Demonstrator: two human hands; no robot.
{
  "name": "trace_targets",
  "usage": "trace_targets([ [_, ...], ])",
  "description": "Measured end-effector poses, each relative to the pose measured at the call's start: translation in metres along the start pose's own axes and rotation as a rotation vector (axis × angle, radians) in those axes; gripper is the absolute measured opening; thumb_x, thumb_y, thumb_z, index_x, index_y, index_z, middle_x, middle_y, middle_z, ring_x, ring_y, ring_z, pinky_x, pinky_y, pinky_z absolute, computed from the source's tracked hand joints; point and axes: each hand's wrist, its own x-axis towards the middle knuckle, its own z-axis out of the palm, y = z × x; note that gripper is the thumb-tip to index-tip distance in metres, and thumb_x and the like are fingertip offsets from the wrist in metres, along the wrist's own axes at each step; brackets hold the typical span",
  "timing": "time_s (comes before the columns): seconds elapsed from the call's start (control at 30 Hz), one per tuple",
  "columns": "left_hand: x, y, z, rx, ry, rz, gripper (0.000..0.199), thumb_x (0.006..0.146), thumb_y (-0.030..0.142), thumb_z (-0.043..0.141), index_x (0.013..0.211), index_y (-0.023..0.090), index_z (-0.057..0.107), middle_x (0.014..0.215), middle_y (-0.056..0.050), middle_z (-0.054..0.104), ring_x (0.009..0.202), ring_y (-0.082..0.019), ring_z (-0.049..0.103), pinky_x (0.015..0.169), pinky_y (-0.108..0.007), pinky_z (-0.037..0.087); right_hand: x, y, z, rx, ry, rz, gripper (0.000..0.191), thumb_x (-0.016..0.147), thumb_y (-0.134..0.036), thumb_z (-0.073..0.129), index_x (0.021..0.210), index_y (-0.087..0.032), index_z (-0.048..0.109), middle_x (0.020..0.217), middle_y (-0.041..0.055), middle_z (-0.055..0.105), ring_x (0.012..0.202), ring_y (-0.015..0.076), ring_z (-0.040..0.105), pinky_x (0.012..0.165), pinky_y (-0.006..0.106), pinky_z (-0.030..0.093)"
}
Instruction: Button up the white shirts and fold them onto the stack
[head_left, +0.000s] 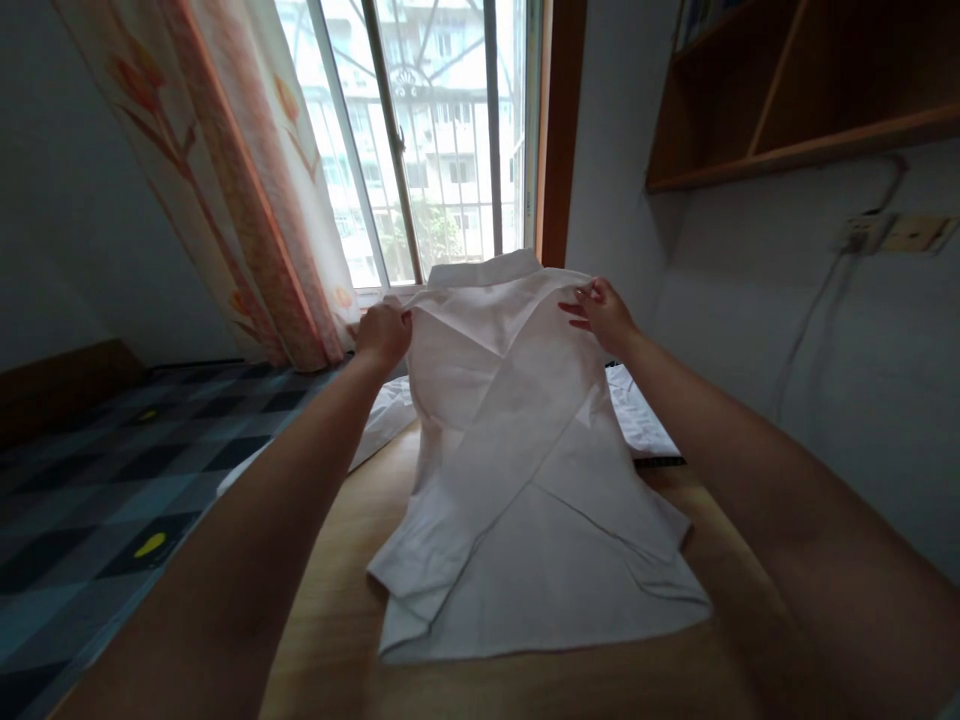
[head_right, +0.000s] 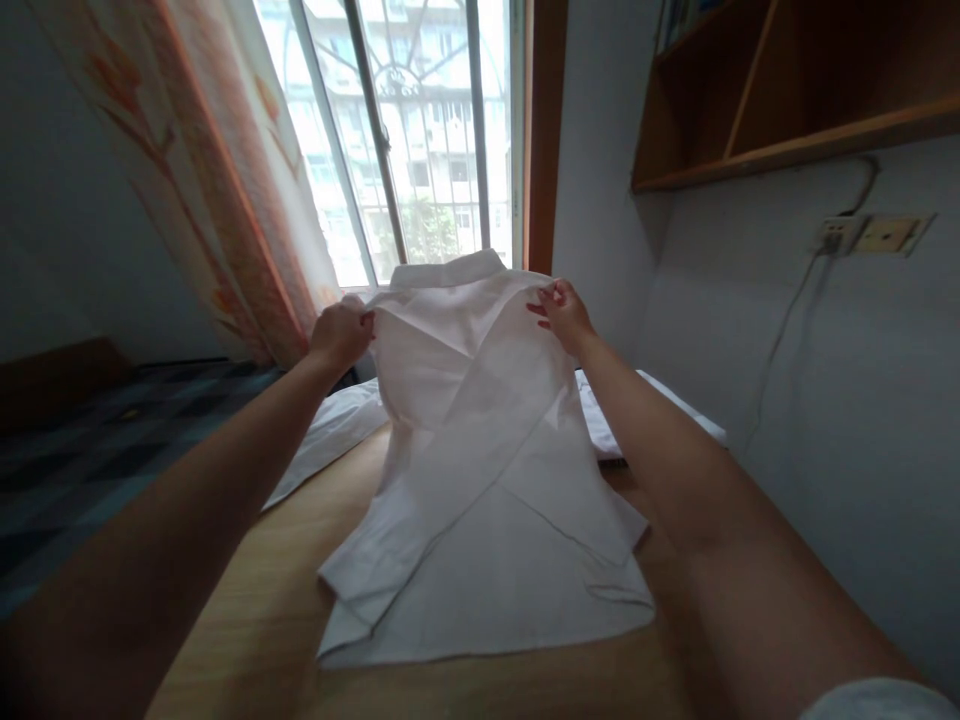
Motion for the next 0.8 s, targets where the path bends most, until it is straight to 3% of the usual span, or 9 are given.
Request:
trace_targets([
  [0.13, -0.040, -0.020, 0.007, -0.036, -0.010, 0.136, 0.024, 0.092, 0.030, 0.043, 0.102, 0.016, 0.060, 0.100, -0.013, 0.072, 0.099, -0.028, 0.068, 0.082, -0.033, 0.050, -0.039, -0.004, -0.021, 0.015, -0.115, 0.008, 0.049, 0.073, -0.060, 0.074, 0.083, -0.025, 0.042, 0.100, -0.0039, 0.065, 0.101, 0.0206, 0.071, 0.079, 0.033, 0.056],
  [0.23, -0.087, -0.039, 0.007, -0.137, -0.033, 0.247, 0.020, 0.092, 0.030, 0.044, 0.100, 0.019, 0.059, 0.100, -0.010, 0.073, 0.094, -0.025, 0.069, 0.079, -0.031, 0.051, -0.088, -0.011, -0.043, -0.033, -0.182, 0.002, 0.051, 0.070, -0.066, 0.074, 0.085, -0.024, 0.048, 0.100, -0.0019, 0.069, 0.103, 0.0222, 0.070, 0.088, 0.041, 0.056],
  [0.33, -0.138, -0.059, 0.004, -0.269, -0.060, 0.337, 0.022, 0.090, 0.026, 0.042, 0.104, 0.021, 0.059, 0.114, -0.008, 0.072, 0.101, -0.024, 0.069, 0.083, -0.032, 0.053, -0.146, -0.017, -0.066, -0.191, -0.170, -0.095, 0.046, 0.074, -0.067, 0.071, 0.084, -0.024, 0.058, 0.098, 0.0036, 0.074, 0.101, 0.0249, 0.070, 0.093, 0.047, 0.055],
  [0.47, -0.205, -0.086, 0.006, -0.443, -0.097, 0.470, 0.017, 0.090, 0.030, 0.048, 0.100, 0.022, 0.059, 0.118, -0.008, 0.072, 0.104, -0.022, 0.069, 0.086, -0.032, 0.056, -0.225, -0.008, -0.095, -0.457, -0.322, -0.217, 0.023, 0.085, -0.047, 0.067, 0.082, -0.025, 0.071, 0.097, 0.0064, 0.077, 0.094, 0.0250, 0.073, 0.089, 0.042, 0.058],
  [0.53, -0.235, -0.096, 0.010, -0.419, -0.124, 0.558, 0.015, 0.090, 0.026, 0.049, 0.096, 0.023, 0.062, 0.115, -0.006, 0.074, 0.099, -0.020, 0.071, 0.084, -0.030, 0.056, -0.261, 0.003, -0.105, -0.536, -0.397, -0.273, 0.011, 0.086, -0.032, 0.064, 0.086, -0.026, 0.073, 0.098, 0.0044, 0.078, 0.091, 0.0230, 0.074, 0.083, 0.037, 0.060],
  [0.6, -0.260, -0.103, 0.014, -0.351, -0.176, 0.646, 0.017, 0.089, 0.022, 0.049, 0.094, 0.024, 0.065, 0.112, -0.003, 0.075, 0.096, -0.019, 0.072, 0.081, -0.029, 0.057, -0.290, 0.015, -0.111, -0.616, -0.437, -0.280, 0.014, 0.084, -0.022, 0.061, 0.087, -0.027, 0.073, 0.099, 0.0029, 0.078, 0.088, 0.0219, 0.075, 0.079, 0.034, 0.061],
  [0.7, -0.285, -0.105, 0.020, -0.284, -0.236, 0.697, 0.016, 0.088, 0.021, 0.053, 0.093, 0.025, 0.068, 0.109, -0.001, 0.076, 0.093, -0.019, 0.073, 0.080, -0.029, 0.058, -0.314, 0.028, -0.112, -0.728, -0.500, -0.249, 0.021, 0.084, -0.017, 0.055, 0.091, -0.027, 0.073, 0.103, 0.0028, 0.078, 0.090, 0.0222, 0.075, 0.080, 0.035, 0.061],
  [0.8, -0.295, -0.102, 0.025, -0.264, -0.253, 0.678, 0.017, 0.088, 0.019, 0.053, 0.090, 0.024, 0.069, 0.110, -0.001, 0.076, 0.096, -0.019, 0.072, 0.083, -0.031, 0.058, -0.321, 0.031, -0.110, -0.804, -0.533, -0.262, 0.027, 0.084, -0.016, 0.052, 0.099, -0.026, 0.073, 0.104, 0.0039, 0.077, 0.092, 0.0228, 0.074, 0.082, 0.036, 0.060],
])
